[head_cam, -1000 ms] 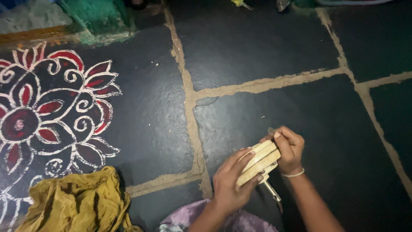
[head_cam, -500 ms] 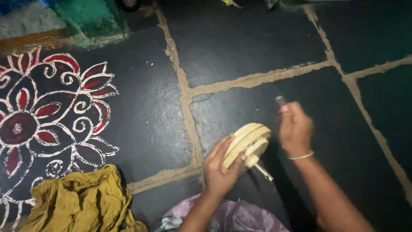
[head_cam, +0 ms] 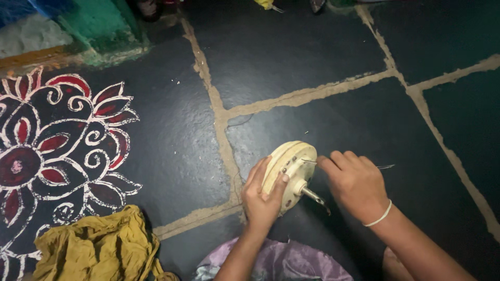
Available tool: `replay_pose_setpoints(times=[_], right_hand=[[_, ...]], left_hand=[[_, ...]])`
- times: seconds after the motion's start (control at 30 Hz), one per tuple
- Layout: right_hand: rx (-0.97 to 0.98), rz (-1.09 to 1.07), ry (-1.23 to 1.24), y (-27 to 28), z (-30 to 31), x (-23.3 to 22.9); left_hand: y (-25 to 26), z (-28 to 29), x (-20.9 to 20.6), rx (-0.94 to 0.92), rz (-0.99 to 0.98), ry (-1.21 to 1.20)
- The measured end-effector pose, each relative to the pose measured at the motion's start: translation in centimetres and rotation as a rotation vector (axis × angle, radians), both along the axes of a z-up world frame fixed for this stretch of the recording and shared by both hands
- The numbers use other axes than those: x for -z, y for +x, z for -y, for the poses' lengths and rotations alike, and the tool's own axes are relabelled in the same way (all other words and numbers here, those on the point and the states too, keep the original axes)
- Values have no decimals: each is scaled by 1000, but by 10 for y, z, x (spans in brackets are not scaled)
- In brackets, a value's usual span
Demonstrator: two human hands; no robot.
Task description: The person sits on the floor and uses a screwdriver to remove screws from a circular electrical fixture. They then use a fork to adjust the central socket and wires, and finally insert a small white plastic piece into the socket.
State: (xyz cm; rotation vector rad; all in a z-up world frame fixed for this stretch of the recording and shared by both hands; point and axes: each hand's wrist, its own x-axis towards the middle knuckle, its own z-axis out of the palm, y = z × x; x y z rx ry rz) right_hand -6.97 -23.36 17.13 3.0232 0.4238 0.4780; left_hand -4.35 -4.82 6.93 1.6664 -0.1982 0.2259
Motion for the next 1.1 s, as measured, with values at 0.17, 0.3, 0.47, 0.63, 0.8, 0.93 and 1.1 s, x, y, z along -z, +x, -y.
replay_pose_setpoints(times=[0.17, 0.3, 0.47, 0.63, 0.8, 0.93, 1.1], right_hand=[[-46, 16, -44, 4, -1, 3], [-41, 23, -65, 5, 0, 7], [-36, 26, -72, 5, -1, 6], [-64, 18, -154, 7, -4, 0], [-85, -31, -246, 11, -6, 0], [-16, -191, -133, 15, -8, 2], [67, -378, -39, 24, -4, 0]], left_hand=[[0, 2, 2, -5, 16, 27], [0, 3, 3, -16, 8, 28], [-1, 2, 1, 6, -15, 32], [0, 3, 0, -9, -4, 24], [-1, 4, -1, -22, 2, 42], [0, 6, -1, -52, 31, 109], [-1, 6, 1, -68, 55, 96]])
